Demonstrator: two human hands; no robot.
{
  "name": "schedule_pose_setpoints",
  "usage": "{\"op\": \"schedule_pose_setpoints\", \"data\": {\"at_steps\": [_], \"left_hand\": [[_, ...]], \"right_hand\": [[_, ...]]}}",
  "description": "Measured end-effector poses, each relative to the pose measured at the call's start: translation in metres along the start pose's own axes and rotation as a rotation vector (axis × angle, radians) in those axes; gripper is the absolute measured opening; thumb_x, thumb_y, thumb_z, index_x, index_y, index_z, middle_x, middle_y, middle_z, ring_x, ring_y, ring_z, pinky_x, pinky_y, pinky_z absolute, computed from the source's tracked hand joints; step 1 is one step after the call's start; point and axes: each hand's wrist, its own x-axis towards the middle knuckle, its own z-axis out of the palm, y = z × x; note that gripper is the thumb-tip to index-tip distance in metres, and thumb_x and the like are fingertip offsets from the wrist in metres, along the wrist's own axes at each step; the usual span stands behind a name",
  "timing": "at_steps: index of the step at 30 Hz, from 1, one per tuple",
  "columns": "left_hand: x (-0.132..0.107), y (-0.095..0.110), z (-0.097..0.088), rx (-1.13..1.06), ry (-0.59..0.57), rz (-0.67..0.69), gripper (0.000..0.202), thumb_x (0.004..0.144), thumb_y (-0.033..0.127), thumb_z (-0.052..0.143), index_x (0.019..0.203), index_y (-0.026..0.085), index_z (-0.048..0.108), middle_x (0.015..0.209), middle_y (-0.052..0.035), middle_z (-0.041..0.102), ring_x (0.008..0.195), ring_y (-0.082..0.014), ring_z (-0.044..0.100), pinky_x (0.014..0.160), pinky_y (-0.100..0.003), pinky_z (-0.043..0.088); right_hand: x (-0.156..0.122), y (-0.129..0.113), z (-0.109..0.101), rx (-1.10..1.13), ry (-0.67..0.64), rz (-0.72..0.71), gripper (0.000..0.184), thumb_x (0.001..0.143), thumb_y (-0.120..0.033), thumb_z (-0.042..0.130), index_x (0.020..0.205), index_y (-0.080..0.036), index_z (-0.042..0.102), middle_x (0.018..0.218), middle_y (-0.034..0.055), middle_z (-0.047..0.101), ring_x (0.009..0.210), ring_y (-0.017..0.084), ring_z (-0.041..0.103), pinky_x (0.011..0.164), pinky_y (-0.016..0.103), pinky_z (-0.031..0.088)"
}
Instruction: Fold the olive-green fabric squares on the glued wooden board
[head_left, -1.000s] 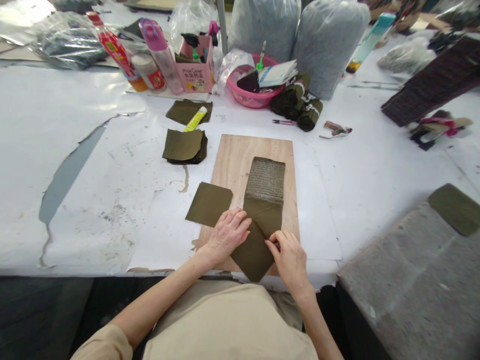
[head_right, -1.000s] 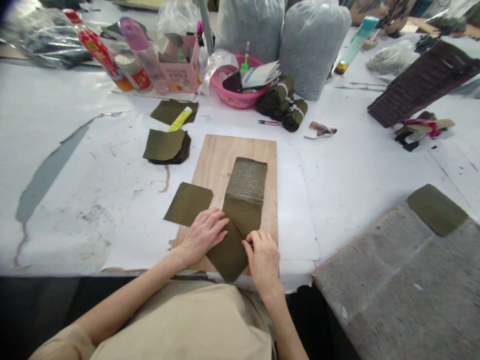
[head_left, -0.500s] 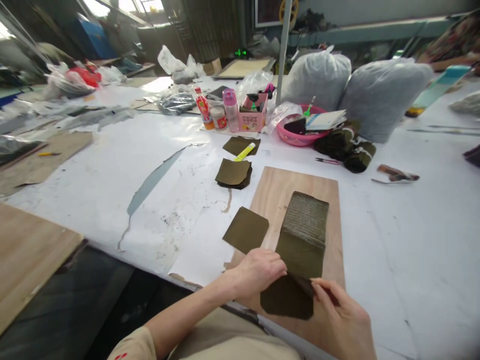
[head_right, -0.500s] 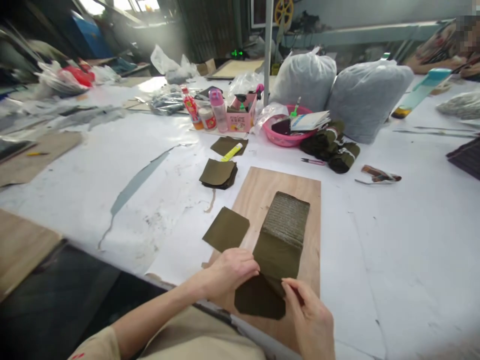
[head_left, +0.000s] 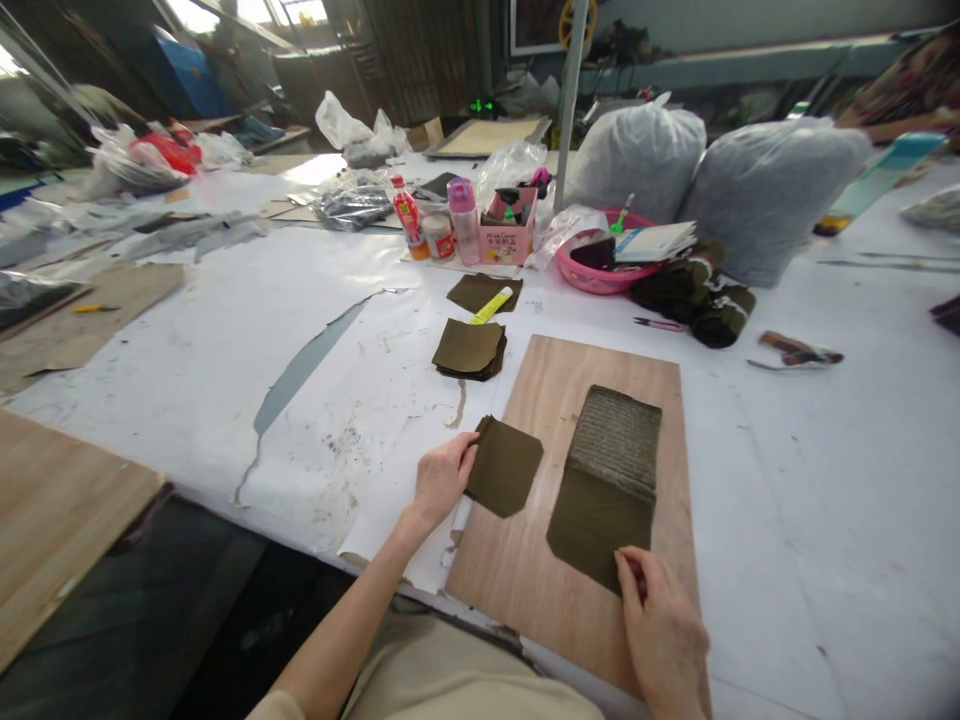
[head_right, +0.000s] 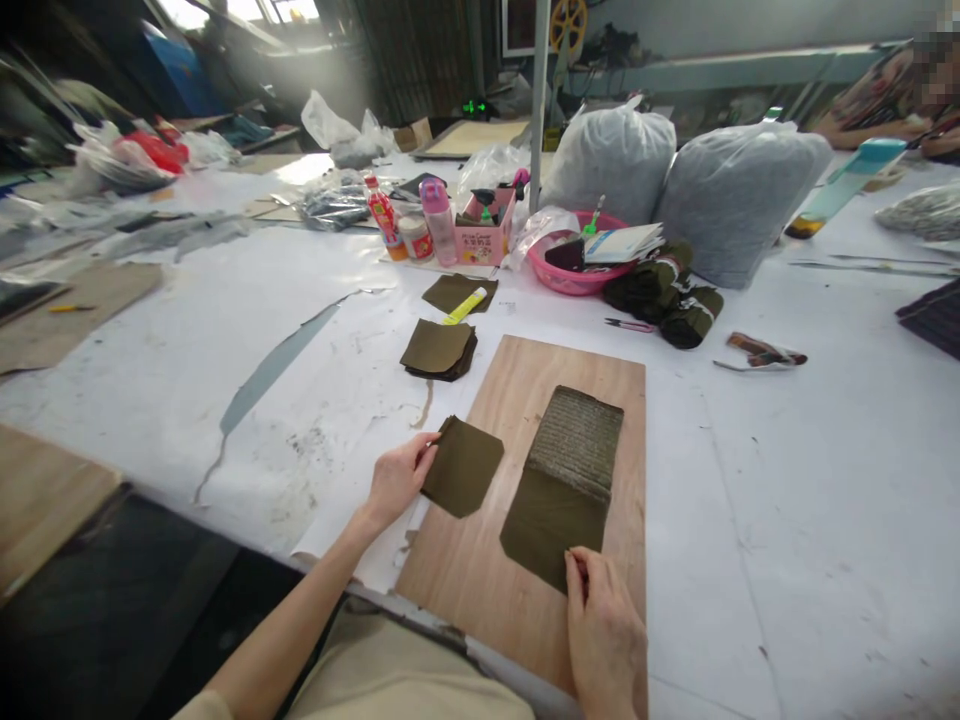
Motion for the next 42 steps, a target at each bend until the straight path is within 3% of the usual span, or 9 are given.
{"op": "schedule_pose_setpoints", "data": {"at_steps": [7,10,14,21,27,35,39,42], "left_hand": [[-0.004,0.001,0.003,0.079,0.073,0.036,0.026,0.094,0.017,0.046,0.117,0.02,0.059,0.087,-0.0011,0.068,0.074,-0.0134,0.065,0.07,-0.023,0.047],[-0.005,-0.001,0.005,0.129,0.091,0.092,0.025,0.095,0.017,0.044,0.116,0.02,0.059,0.096,-0.003,0.066,0.081,-0.014,0.064,0.073,-0.024,0.047],[-0.005,-0.004,0.006,0.157,0.086,0.107,0.022,0.097,0.02,0.044,0.111,0.02,0.061,0.094,-0.0022,0.065,0.077,-0.0133,0.063,0.07,-0.023,0.047],[-0.004,-0.005,0.007,0.112,0.103,0.124,0.019,0.097,0.023,0.047,0.109,0.021,0.062,0.096,-0.0029,0.064,0.082,-0.0146,0.063,0.072,-0.024,0.048],[-0.003,-0.009,0.004,-0.099,0.193,0.013,0.02,0.095,0.029,0.05,0.107,0.02,0.064,0.097,-0.0037,0.059,0.071,-0.0113,0.058,0.068,-0.024,0.049],[-0.006,-0.018,-0.014,-0.219,0.368,-0.087,0.023,0.097,0.025,0.044,0.102,0.017,0.064,0.095,-0.0056,0.061,0.086,-0.0139,0.058,0.066,-0.022,0.05],[-0.021,0.002,-0.007,-0.223,0.305,0.003,0.024,0.096,0.018,0.042,0.104,0.019,0.064,0.095,-0.005,0.061,0.085,-0.0136,0.058,0.07,-0.024,0.049],[-0.04,0.028,0.007,-0.199,0.121,0.198,0.027,0.095,0.014,0.041,0.107,0.02,0.064,0.098,-0.0063,0.06,0.091,-0.0156,0.059,0.077,-0.029,0.051]], "right_hand": [[-0.002,0.002,0.003,-0.038,-0.003,-0.017,0.043,0.098,-0.053,0.032,0.093,-0.021,0.061,0.09,0.0044,0.069,0.071,0.018,0.064,0.06,0.028,0.045],[-0.001,0.002,0.002,-0.029,-0.004,-0.02,0.043,0.098,-0.053,0.032,0.093,-0.021,0.061,0.09,0.0045,0.069,0.071,0.017,0.064,0.06,0.028,0.045],[0.002,-0.001,-0.002,-0.037,0.011,-0.052,0.044,0.098,-0.052,0.032,0.094,-0.021,0.062,0.091,0.0041,0.07,0.072,0.017,0.065,0.061,0.027,0.046],[0.028,-0.012,-0.006,-0.085,0.01,-0.124,0.038,0.099,-0.044,0.034,0.101,-0.02,0.063,0.1,0.0073,0.067,0.09,0.021,0.062,0.077,0.033,0.047],[0.058,-0.024,-0.003,-0.118,-0.01,-0.177,0.04,0.099,-0.042,0.034,0.11,-0.016,0.062,0.11,0.0123,0.063,0.101,0.025,0.054,0.088,0.04,0.044],[0.067,-0.021,0.005,-0.168,-0.06,-0.214,0.036,0.099,-0.038,0.035,0.099,-0.018,0.065,0.096,0.01,0.064,0.089,0.024,0.052,0.079,0.036,0.04],[0.072,-0.019,0.005,-0.15,-0.024,-0.226,0.035,0.098,-0.039,0.037,0.1,-0.018,0.065,0.1,0.0105,0.064,0.091,0.024,0.052,0.081,0.037,0.039],[0.078,-0.017,0.004,-0.186,-0.002,-0.221,0.035,0.098,-0.039,0.037,0.107,-0.019,0.064,0.108,0.0118,0.064,0.097,0.026,0.052,0.085,0.039,0.038]]}}
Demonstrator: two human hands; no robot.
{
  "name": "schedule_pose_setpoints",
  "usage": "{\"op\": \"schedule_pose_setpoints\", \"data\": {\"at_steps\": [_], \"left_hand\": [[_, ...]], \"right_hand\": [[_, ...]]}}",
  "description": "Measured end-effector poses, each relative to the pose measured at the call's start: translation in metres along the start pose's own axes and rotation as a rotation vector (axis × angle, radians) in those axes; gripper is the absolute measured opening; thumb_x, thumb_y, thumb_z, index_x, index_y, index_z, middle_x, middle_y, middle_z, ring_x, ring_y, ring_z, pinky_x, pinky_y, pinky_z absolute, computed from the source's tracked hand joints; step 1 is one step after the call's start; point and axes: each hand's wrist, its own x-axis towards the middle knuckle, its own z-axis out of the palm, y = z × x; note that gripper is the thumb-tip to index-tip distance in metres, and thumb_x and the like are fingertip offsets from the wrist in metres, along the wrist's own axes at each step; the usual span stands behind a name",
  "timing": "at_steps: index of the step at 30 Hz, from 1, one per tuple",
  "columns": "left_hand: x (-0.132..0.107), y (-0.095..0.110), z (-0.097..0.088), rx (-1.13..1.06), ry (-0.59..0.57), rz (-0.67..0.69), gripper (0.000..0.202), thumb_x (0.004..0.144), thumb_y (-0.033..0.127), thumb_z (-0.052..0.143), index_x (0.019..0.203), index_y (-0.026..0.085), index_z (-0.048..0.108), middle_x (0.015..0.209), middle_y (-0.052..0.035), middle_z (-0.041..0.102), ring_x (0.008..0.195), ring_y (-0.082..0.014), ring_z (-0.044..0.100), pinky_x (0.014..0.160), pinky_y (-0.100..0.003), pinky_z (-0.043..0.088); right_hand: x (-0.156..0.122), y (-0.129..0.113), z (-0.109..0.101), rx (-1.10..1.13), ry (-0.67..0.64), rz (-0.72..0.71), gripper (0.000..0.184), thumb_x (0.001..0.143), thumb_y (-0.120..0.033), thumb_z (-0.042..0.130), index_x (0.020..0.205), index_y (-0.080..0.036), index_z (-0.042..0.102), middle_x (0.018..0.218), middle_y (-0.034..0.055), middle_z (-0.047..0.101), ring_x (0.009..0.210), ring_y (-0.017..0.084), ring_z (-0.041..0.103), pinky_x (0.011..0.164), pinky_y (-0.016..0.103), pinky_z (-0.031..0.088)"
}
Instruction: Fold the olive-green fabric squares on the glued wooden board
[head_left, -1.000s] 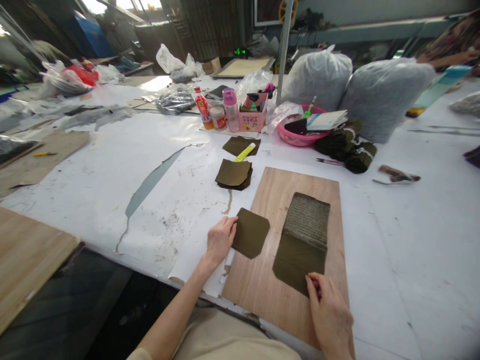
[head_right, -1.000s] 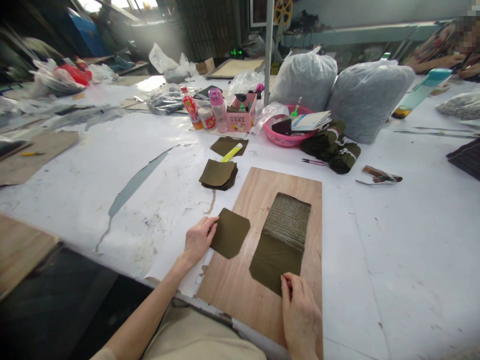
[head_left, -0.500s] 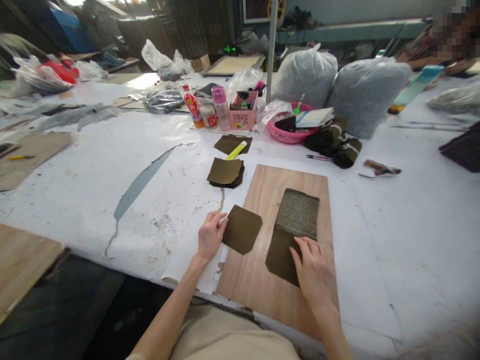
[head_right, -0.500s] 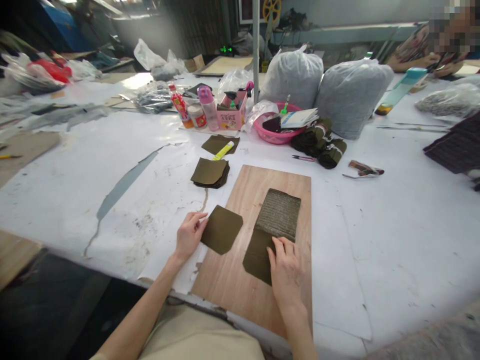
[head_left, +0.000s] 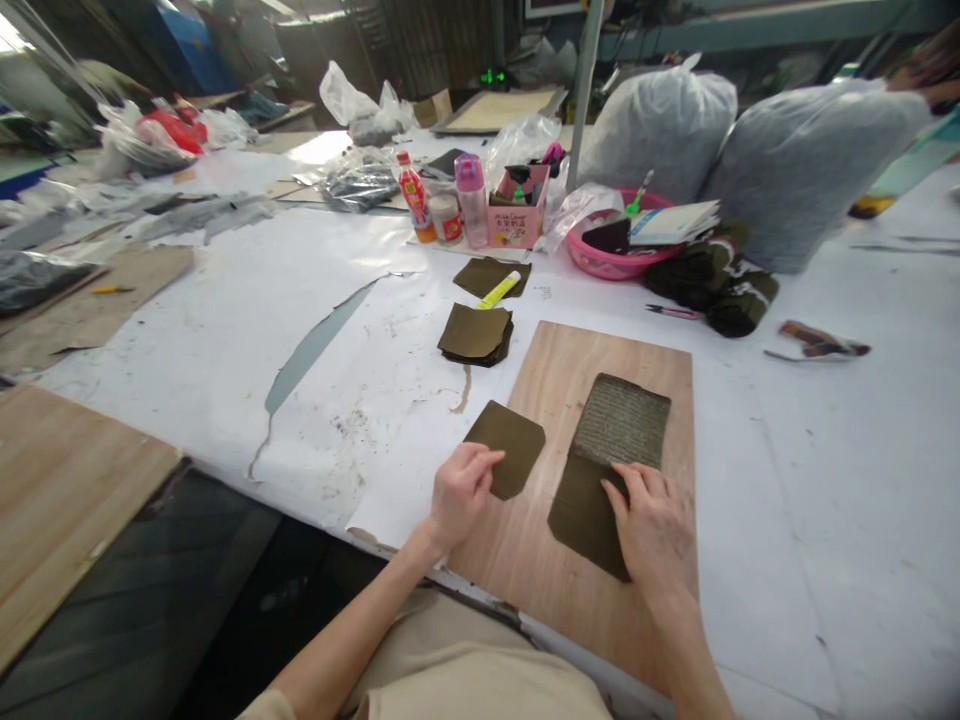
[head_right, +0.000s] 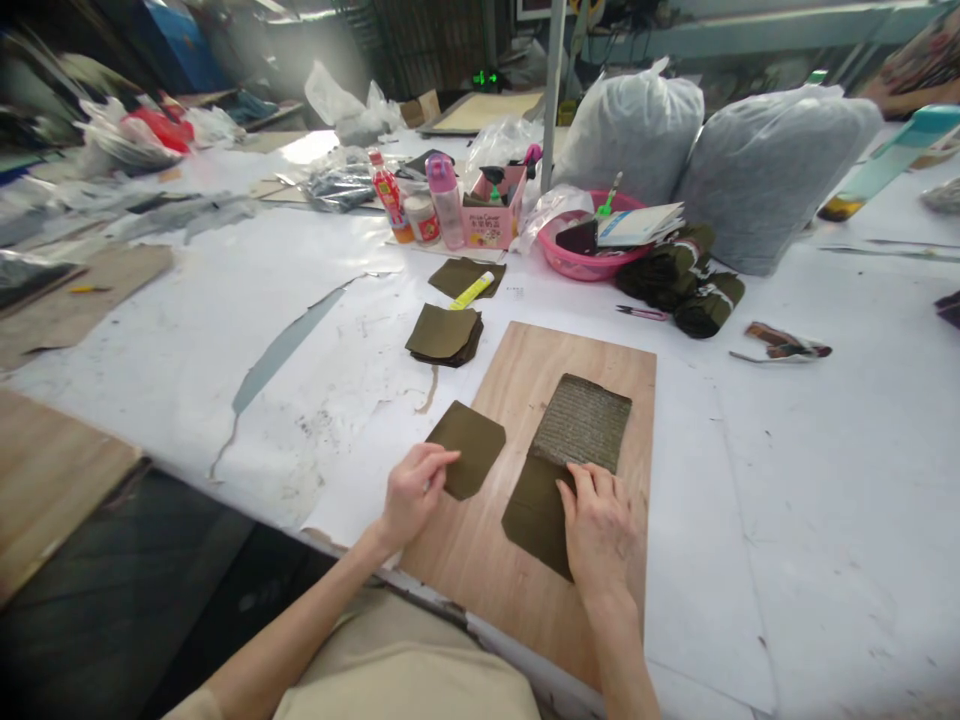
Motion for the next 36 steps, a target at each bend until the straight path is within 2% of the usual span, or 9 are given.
{"op": "schedule_pose_setpoints", "data": {"at_steps": [4,7,11,19,23,27,31,36], "left_hand": [[-0.015,0.032,0.021,0.084,-0.289,0.385,0.023,0.096,0.014,0.046,0.111,0.019,0.063,0.1,-0.0069,0.064,0.1,-0.0181,0.057,0.087,-0.032,0.049],[-0.018,0.043,0.029,0.146,-0.39,0.529,0.021,0.097,0.017,0.048,0.113,0.017,0.061,0.105,-0.0071,0.064,0.11,-0.0191,0.055,0.093,-0.033,0.046],[-0.017,0.044,0.034,0.179,-0.403,0.556,0.019,0.097,0.02,0.048,0.111,0.017,0.062,0.105,-0.007,0.064,0.111,-0.019,0.055,0.094,-0.033,0.046],[-0.017,0.043,0.037,0.154,-0.382,0.567,0.019,0.096,0.015,0.048,0.109,0.014,0.062,0.105,-0.0083,0.063,0.106,-0.0211,0.057,0.091,-0.036,0.048],[-0.019,0.041,0.039,0.151,-0.376,0.589,0.019,0.095,0.013,0.05,0.109,0.012,0.061,0.105,-0.0088,0.063,0.107,-0.0219,0.056,0.091,-0.037,0.048],[-0.021,0.04,0.042,0.173,-0.369,0.588,0.018,0.094,0.014,0.051,0.109,0.014,0.062,0.105,-0.0084,0.062,0.107,-0.0225,0.056,0.091,-0.038,0.048],[-0.022,0.039,0.043,0.178,-0.38,0.577,0.018,0.095,0.013,0.051,0.108,0.015,0.062,0.106,-0.008,0.062,0.107,-0.0226,0.056,0.092,-0.038,0.048],[-0.023,0.038,0.042,0.154,-0.386,0.566,0.019,0.095,0.013,0.05,0.11,0.015,0.061,0.107,-0.0085,0.061,0.108,-0.0229,0.055,0.093,-0.039,0.048]], "right_hand": [[0.005,0.002,0.0,-0.051,-0.049,-0.003,0.032,0.097,-0.036,0.039,0.109,-0.019,0.063,0.106,0.0114,0.065,0.095,0.025,0.051,0.081,0.038,0.036],[0.006,0.001,0.001,-0.042,-0.078,-0.01,0.029,0.097,-0.036,0.041,0.103,-0.019,0.064,0.1,0.0102,0.065,0.092,0.025,0.051,0.08,0.037,0.035],[0.004,-0.004,0.002,-0.005,-0.009,0.02,0.026,0.096,-0.033,0.044,0.1,-0.019,0.065,0.099,0.01,0.064,0.094,0.025,0.05,0.084,0.038,0.036],[-0.008,-0.003,0.005,0.179,0.107,0.158,0.02,0.092,-0.027,0.052,0.109,-0.016,0.058,0.105,0.01,0.063,0.101,0.023,0.051,0.093,0.039,0.041],[-0.011,-0.002,0.001,0.198,0.158,0.209,0.017,0.091,-0.028,0.054,0.103,-0.019,0.061,0.105,0.0085,0.06,0.103,0.023,0.05,0.093,0.039,0.041],[-0.011,-0.009,-0.001,0.172,0.09,0.151,0.018,0.092,-0.029,0.055,0.105,-0.021,0.065,0.105,0.0078,0.06,0.101,0.023,0.05,0.09,0.038,0.041],[-0.008,-0.017,0.006,0.124,0.033,0.136,0.021,0.093,-0.029,0.054,0.109,-0.021,0.065,0.103,0.0085,0.06,0.097,0.023,0.05,0.086,0.037,0.039],[-0.005,-0.019,0.011,0.077,-0.006,0.17,0.014,0.091,-0.029,0.057,0.098,-0.023,0.067,0.096,0.0056,0.06,0.092,0.021,0.048,0.082,0.035,0.036]]}}
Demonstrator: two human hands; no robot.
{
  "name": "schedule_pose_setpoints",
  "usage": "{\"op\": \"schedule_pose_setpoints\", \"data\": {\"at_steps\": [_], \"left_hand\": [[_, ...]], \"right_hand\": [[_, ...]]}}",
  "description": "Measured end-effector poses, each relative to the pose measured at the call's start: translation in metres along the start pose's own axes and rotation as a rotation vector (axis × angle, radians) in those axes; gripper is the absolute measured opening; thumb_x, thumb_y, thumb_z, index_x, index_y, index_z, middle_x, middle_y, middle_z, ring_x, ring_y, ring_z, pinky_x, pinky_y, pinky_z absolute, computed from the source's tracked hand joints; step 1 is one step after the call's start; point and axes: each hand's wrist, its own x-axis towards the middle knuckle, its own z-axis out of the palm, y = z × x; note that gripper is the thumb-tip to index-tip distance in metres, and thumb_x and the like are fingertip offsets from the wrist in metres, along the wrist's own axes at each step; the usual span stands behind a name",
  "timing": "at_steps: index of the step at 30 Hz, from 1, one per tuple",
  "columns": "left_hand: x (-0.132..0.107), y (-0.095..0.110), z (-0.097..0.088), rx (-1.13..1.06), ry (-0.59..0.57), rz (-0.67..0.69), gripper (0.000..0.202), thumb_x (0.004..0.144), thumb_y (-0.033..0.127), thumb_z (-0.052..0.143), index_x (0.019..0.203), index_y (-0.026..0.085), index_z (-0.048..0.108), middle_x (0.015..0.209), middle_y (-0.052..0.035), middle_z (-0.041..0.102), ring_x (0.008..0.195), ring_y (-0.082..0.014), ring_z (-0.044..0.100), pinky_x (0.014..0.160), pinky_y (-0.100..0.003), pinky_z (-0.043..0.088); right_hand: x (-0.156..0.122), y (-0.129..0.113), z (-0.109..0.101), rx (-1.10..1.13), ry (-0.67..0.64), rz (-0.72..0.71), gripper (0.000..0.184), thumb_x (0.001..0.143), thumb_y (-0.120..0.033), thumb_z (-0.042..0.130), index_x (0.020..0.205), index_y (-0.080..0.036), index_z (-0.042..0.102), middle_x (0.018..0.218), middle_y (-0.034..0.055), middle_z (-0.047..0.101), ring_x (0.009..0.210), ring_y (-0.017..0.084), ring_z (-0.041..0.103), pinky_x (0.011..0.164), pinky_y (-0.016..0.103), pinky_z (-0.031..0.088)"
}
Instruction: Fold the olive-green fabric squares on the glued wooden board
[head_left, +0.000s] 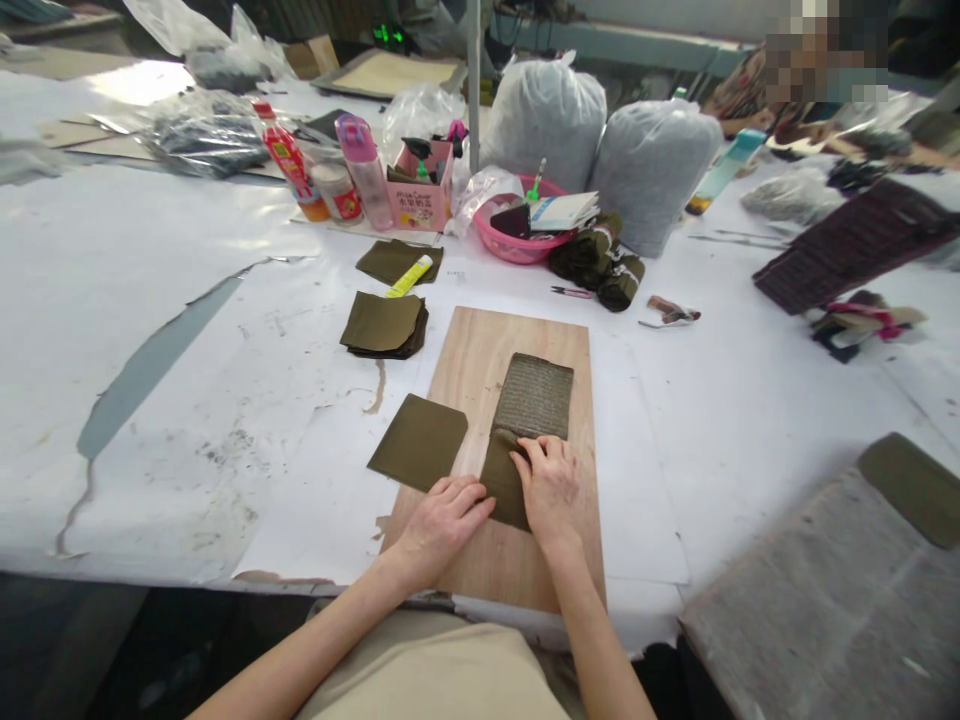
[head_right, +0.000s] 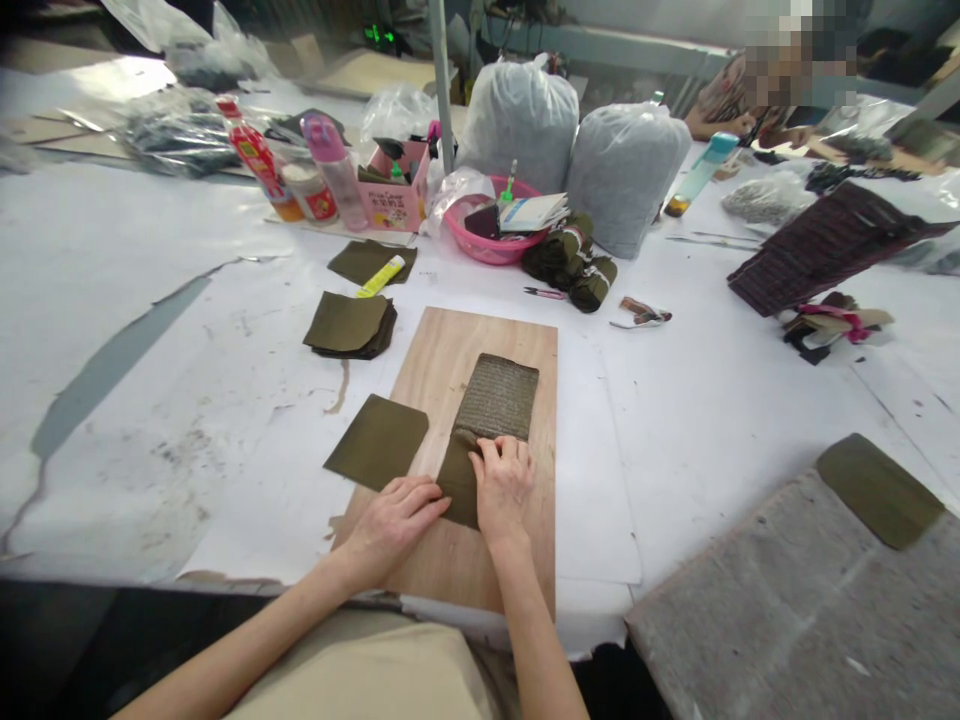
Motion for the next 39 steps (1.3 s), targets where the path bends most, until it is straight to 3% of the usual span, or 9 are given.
{"op": "schedule_pose_setpoints", "data": {"at_steps": [7,11,15,23,25,28,33,36,39], "left_hand": [[0.024,-0.006,-0.014,-0.118,0.009,-0.121,0.022,0.094,0.01,0.046,0.111,0.016,0.06,0.102,-0.0066,0.062,0.095,-0.0188,0.058,0.083,-0.033,0.05],[0.056,-0.017,-0.016,-0.101,0.023,-0.177,0.036,0.091,0.007,0.047,0.126,0.015,0.051,0.118,-0.0094,0.059,0.11,-0.0216,0.054,0.093,-0.037,0.047],[0.076,-0.025,-0.013,-0.084,-0.092,-0.178,0.047,0.086,0.011,0.057,0.132,0.016,0.046,0.123,-0.0094,0.057,0.113,-0.0231,0.053,0.093,-0.038,0.046],[0.073,-0.032,-0.017,-0.047,-0.239,-0.119,0.047,0.083,0.036,0.071,0.123,0.018,0.056,0.123,-0.0099,0.057,0.112,-0.0256,0.052,0.09,-0.038,0.04],[0.071,-0.033,-0.016,-0.029,-0.239,-0.11,0.05,0.081,0.039,0.072,0.123,0.018,0.056,0.125,-0.0103,0.056,0.114,-0.026,0.051,0.092,-0.038,0.039],[0.07,-0.034,-0.013,-0.01,-0.232,-0.093,0.054,0.08,0.046,0.072,0.123,0.017,0.057,0.127,-0.0112,0.055,0.116,-0.0271,0.05,0.095,-0.04,0.037],[0.069,-0.032,-0.014,-0.018,-0.199,-0.079,0.045,0.085,0.042,0.068,0.12,0.017,0.059,0.125,-0.0118,0.055,0.115,-0.0269,0.05,0.096,-0.041,0.04],[0.068,-0.028,-0.02,-0.049,-0.083,-0.129,0.029,0.088,0.032,0.064,0.114,0.017,0.063,0.121,-0.0115,0.055,0.113,-0.0262,0.05,0.095,-0.041,0.043],[0.066,-0.021,-0.028,-0.199,0.015,-0.155,0.019,0.094,0.024,0.053,0.109,0.019,0.064,0.109,-0.0079,0.059,0.103,-0.0205,0.055,0.09,-0.036,0.047]], "right_hand": [[-0.002,-0.005,-0.002,0.04,0.05,-0.02,0.01,0.09,-0.025,0.058,0.086,-0.023,0.067,0.09,0.0039,0.06,0.089,0.02,0.048,0.081,0.033,0.034],[-0.007,-0.005,-0.002,0.063,0.082,-0.056,0.007,0.088,-0.021,0.059,0.089,-0.022,0.066,0.1,0.005,0.062,0.095,0.021,0.048,0.085,0.035,0.035],[-0.018,0.0,-0.008,0.148,0.092,-0.12,0.01,0.088,-0.015,0.055,0.09,-0.021,0.061,0.109,0.0049,0.064,0.11,0.023,0.05,0.095,0.039,0.034],[-0.047,0.015,-0.038,0.262,0.227,-0.044,0.026,0.089,-0.019,0.058,0.114,-0.022,0.055,0.087,0.0004,0.069,0.086,0.017,0.061,0.096,0.041,0.038],[-0.053,0.021,-0.051,0.337,0.236,-0.021,0.019,0.089,-0.02,0.059,0.107,-0.023,0.06,0.085,-0.0009,0.069,0.084,0.016,0.062,0.096,0.04,0.039],[-0.061,0.034,-0.071,0.569,0.161,0.114,0.003,0.087,-0.024,0.062,0.09,-0.023,0.064,0.088,0.0001,0.067,0.085,0.015,0.062,0.085,0.033,0.047],[-0.076,0.05,-0.104,1.01,0.114,0.462,0.014,0.082,-0.032,0.068,0.088,-0.021,0.062,0.086,0.0005,0.067,0.079,0.014,0.062,0.071,0.026,0.05],[-0.079,0.042,-0.114,1.217,-0.084,0.631,0.023,0.078,-0.039,0.071,0.083,-0.021,0.058,0.074,-0.0015,0.065,0.062,0.012,0.059,0.057,0.022,0.048],[-0.078,0.024,-0.103,1.303,-0.306,0.72,0.031,0.076,-0.047,0.071,0.082,-0.021,0.055,0.072,-0.0013,0.066,0.06,0.013,0.059,0.054,0.023,0.048]]}}
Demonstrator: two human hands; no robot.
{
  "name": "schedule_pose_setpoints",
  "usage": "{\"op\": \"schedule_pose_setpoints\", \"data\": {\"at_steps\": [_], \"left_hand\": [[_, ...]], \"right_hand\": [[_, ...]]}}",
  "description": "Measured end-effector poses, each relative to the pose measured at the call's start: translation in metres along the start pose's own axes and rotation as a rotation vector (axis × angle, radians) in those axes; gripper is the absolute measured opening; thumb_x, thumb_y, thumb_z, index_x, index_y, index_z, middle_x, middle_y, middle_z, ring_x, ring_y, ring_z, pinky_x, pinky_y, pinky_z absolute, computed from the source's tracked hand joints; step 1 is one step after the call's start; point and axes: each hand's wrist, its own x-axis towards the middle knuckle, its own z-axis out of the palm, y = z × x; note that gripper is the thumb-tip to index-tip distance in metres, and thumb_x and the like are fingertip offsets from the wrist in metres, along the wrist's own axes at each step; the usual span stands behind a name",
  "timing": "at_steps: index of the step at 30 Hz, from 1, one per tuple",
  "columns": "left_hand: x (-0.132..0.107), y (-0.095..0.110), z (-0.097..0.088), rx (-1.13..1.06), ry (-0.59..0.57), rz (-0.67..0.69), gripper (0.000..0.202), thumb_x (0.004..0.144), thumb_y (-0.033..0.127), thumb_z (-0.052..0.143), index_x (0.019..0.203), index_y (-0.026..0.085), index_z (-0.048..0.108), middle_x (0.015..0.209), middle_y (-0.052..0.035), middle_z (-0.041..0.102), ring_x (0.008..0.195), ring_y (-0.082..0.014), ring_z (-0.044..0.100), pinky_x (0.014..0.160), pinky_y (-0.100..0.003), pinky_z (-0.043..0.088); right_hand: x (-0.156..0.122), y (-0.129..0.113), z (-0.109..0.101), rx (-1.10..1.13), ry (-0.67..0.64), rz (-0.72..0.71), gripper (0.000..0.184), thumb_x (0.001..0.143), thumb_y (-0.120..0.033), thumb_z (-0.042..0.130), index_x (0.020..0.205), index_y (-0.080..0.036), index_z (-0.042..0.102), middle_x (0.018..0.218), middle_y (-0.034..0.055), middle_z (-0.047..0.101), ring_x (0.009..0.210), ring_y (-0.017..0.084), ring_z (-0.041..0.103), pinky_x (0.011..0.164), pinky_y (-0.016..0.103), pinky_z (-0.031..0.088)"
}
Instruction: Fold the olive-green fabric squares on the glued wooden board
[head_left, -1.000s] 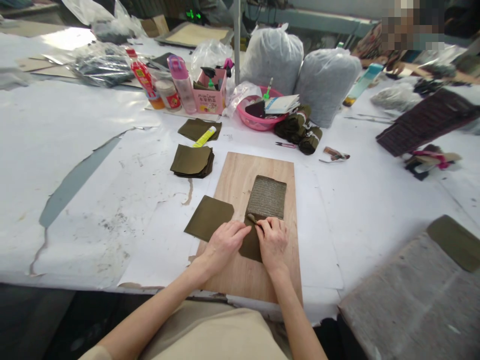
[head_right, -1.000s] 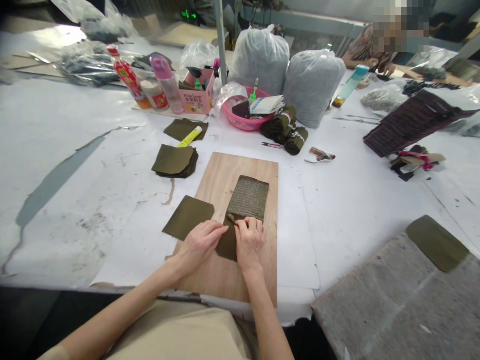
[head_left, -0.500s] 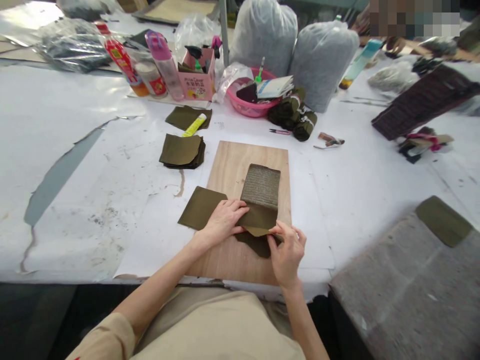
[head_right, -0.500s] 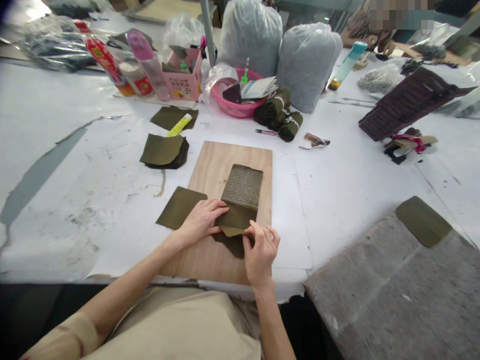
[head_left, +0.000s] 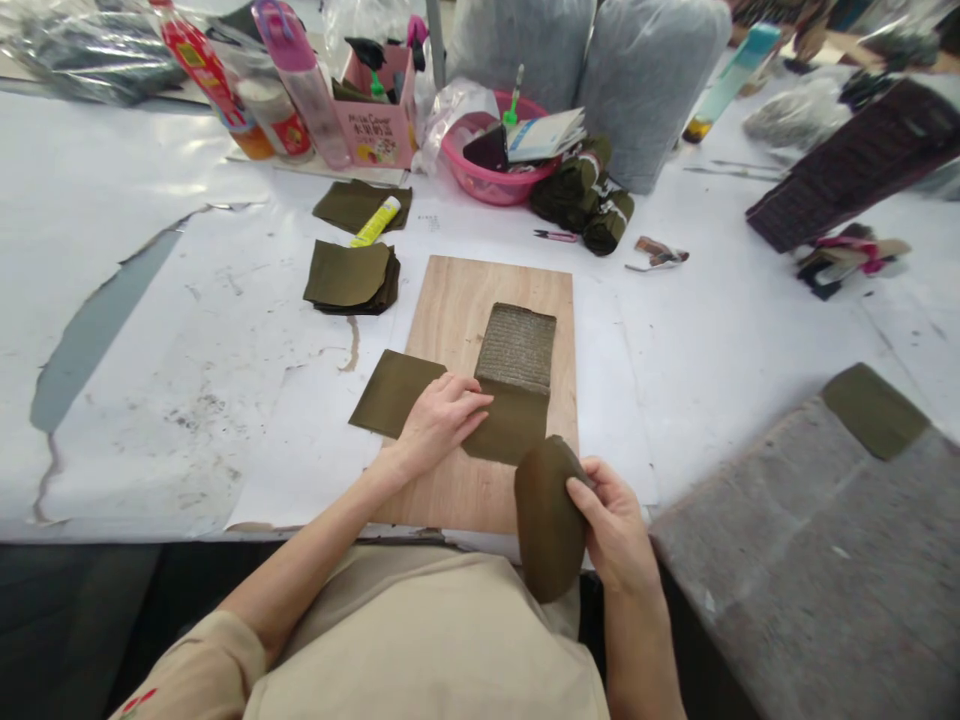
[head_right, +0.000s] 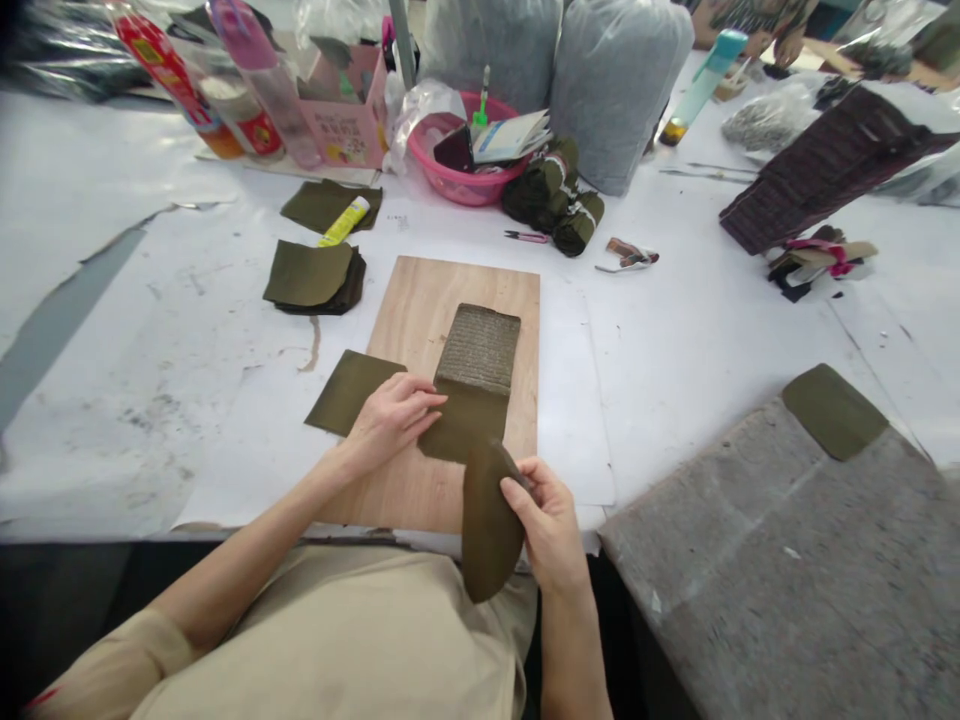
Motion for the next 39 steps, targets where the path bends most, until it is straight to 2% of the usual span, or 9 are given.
{"op": "schedule_pose_setpoints", "data": {"at_steps": [2,5,9,13,17,20,24,29,39], "left_hand": [[-0.003,0.004,-0.004,-0.149,-0.003,-0.017,0.02,0.097,0.022,0.046,0.107,0.019,0.064,0.101,-0.0055,0.062,0.095,-0.0164,0.058,0.085,-0.03,0.049],[-0.01,0.007,-0.004,-0.26,-0.073,-0.042,0.021,0.099,0.025,0.044,0.106,0.019,0.063,0.098,-0.004,0.063,0.09,-0.0138,0.061,0.08,-0.025,0.049],[-0.02,0.01,0.008,-0.142,-0.196,0.044,0.022,0.098,0.032,0.049,0.107,0.018,0.063,0.097,-0.005,0.064,0.091,-0.0156,0.061,0.081,-0.027,0.049],[-0.027,0.012,0.021,0.068,-0.223,0.162,0.02,0.099,0.026,0.046,0.101,0.017,0.064,0.093,-0.0058,0.061,0.09,-0.0174,0.057,0.082,-0.031,0.048],[-0.032,0.015,0.025,0.178,-0.244,0.241,0.018,0.098,0.02,0.045,0.102,0.016,0.062,0.096,-0.0067,0.06,0.094,-0.0188,0.054,0.083,-0.032,0.047],[-0.033,0.021,0.025,0.223,-0.257,0.264,0.026,0.099,0.016,0.041,0.122,0.017,0.054,0.102,-0.008,0.059,0.097,-0.0195,0.054,0.084,-0.033,0.046],[-0.029,0.033,0.024,0.303,-0.355,0.277,0.041,0.1,0.015,0.037,0.14,0.02,0.037,0.098,-0.0064,0.058,0.09,-0.0195,0.055,0.079,-0.033,0.045],[-0.026,0.036,0.026,0.334,-0.404,0.242,0.04,0.099,0.015,0.037,0.139,0.02,0.038,0.098,-0.0068,0.056,0.09,-0.0202,0.054,0.077,-0.034,0.044],[-0.033,0.031,0.032,0.316,-0.349,0.232,0.036,0.098,0.015,0.04,0.135,0.016,0.041,0.101,-0.008,0.057,0.094,-0.0211,0.055,0.081,-0.035,0.045]], "right_hand": [[0.007,0.012,0.014,-0.068,-0.058,0.057,0.032,0.078,-0.05,0.067,0.085,-0.021,0.055,0.072,-0.0003,0.066,0.061,0.014,0.06,0.054,0.024,0.047],[0.018,0.032,0.025,-0.379,0.009,-0.08,0.029,0.084,-0.049,0.059,0.085,-0.019,0.059,0.073,0.0005,0.066,0.064,0.015,0.059,0.057,0.025,0.045],[0.021,0.046,0.026,-0.886,0.178,-0.313,0.023,0.093,-0.039,0.05,0.089,-0.021,0.063,0.084,0.0021,0.069,0.074,0.016,0.062,0.067,0.027,0.043],[0.019,0.052,0.024,-1.143,0.251,-0.439,0.023,0.096,-0.036,0.046,0.093,-0.022,0.064,0.09,0.0033,0.068,0.08,0.017,0.061,0.069,0.028,0.041],[0.022,0.059,0.023,-1.19,0.291,-0.542,0.025,0.098,-0.036,0.045,0.102,-0.022,0.065,0.094,0.0047,0.068,0.086,0.018,0.06,0.075,0.028,0.042],[0.023,0.064,0.023,-1.207,0.313,-0.606,0.027,0.098,-0.034,0.044,0.11,-0.023,0.066,0.095,0.005,0.067,0.085,0.018,0.058,0.075,0.029,0.042],[0.024,0.069,0.022,-1.24,0.326,-0.647,0.026,0.098,-0.031,0.046,0.111,-0.025,0.068,0.088,0.0044,0.065,0.079,0.017,0.057,0.07,0.027,0.041],[0.023,0.07,0.022,-1.24,0.324,-0.655,0.026,0.097,-0.027,0.048,0.113,-0.027,0.069,0.084,0.0035,0.062,0.078,0.015,0.056,0.069,0.026,0.041],[0.022,0.073,0.019,-1.186,0.313,-0.69,0.031,0.098,-0.023,0.045,0.117,-0.029,0.068,0.085,0.0031,0.059,0.081,0.013,0.055,0.072,0.024,0.044]]}}
